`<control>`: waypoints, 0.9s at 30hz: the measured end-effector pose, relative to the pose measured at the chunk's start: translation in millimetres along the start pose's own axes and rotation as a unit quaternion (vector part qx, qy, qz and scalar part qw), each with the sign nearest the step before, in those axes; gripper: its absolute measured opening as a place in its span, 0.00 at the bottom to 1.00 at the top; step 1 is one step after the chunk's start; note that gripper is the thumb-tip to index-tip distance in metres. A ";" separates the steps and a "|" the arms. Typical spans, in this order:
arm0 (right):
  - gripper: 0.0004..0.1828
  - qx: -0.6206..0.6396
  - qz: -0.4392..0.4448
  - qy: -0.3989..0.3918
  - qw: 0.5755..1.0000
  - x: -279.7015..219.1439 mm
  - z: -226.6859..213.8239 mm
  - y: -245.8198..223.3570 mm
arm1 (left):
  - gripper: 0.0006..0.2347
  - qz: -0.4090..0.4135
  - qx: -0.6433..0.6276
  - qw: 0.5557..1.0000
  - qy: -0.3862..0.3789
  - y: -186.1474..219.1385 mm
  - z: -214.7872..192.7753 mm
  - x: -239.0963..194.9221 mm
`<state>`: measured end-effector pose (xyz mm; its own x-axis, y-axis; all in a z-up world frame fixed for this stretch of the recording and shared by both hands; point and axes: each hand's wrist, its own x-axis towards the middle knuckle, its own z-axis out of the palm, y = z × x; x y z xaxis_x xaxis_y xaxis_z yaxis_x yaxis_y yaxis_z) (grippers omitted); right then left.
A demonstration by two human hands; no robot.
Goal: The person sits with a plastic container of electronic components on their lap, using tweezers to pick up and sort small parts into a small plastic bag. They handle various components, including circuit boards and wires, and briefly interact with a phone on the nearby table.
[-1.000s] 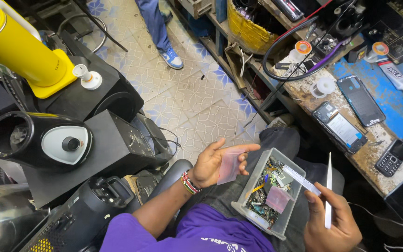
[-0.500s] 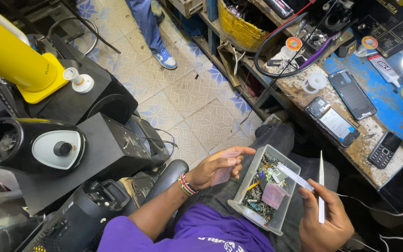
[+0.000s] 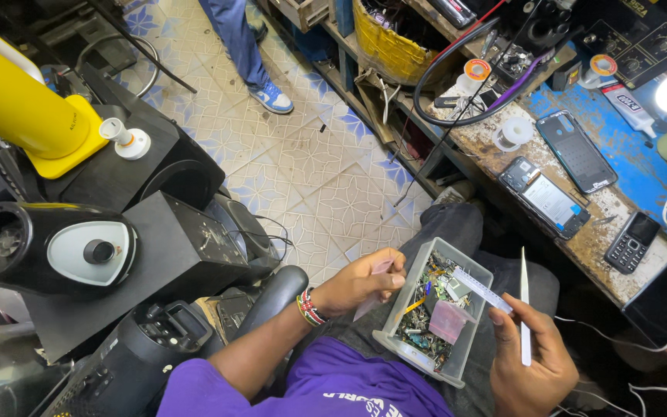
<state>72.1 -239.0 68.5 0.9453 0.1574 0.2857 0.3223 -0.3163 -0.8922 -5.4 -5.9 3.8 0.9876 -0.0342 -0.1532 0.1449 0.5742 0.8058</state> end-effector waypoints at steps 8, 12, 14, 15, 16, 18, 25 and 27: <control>0.14 0.009 0.007 0.015 1.000 -0.3 -0.3 -8.2 | 0.12 -0.019 0.306 0.951 0.032 26.3 21.7 10.5; 0.12 -0.004 -0.001 0.011 1.000 -1.0 -3.1 -1.8 | 0.12 0.012 0.440 0.894 0.086 17.9 21.2 17.4; 0.12 -0.004 0.006 0.013 1.000 -2.0 -2.5 -2.9 | 0.11 0.043 0.464 0.879 0.096 10.5 16.5 17.1; 0.13 -0.001 0.012 0.013 1.000 -2.3 -2.0 -3.5 | 0.09 0.075 0.488 0.863 0.110 6.7 14.0 16.7; 0.13 -0.002 0.012 0.013 1.000 -2.6 -1.3 -4.2 | 0.09 0.075 0.487 0.863 0.110 4.7 11.4 16.5; 0.13 -0.001 0.024 0.009 1.000 -3.8 0.4 -5.4 | 0.10 0.096 0.479 0.866 0.110 0.9 5.9 16.0; 0.11 -0.036 0.008 -0.012 0.999 -3.8 2.1 -9.0 | 0.16 0.042 0.476 0.871 0.116 8.2 6.2 16.0; 0.12 -0.019 0.009 -0.012 1.000 -3.9 3.5 -8.0 | 0.18 0.009 0.450 0.886 0.113 8.8 5.2 15.6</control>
<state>65.7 -233.8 73.3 0.9495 0.1743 0.2608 0.3076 -0.3550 -0.8828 11.5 -5.7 11.4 0.9676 0.1917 -0.1646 0.2194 -0.3143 0.9236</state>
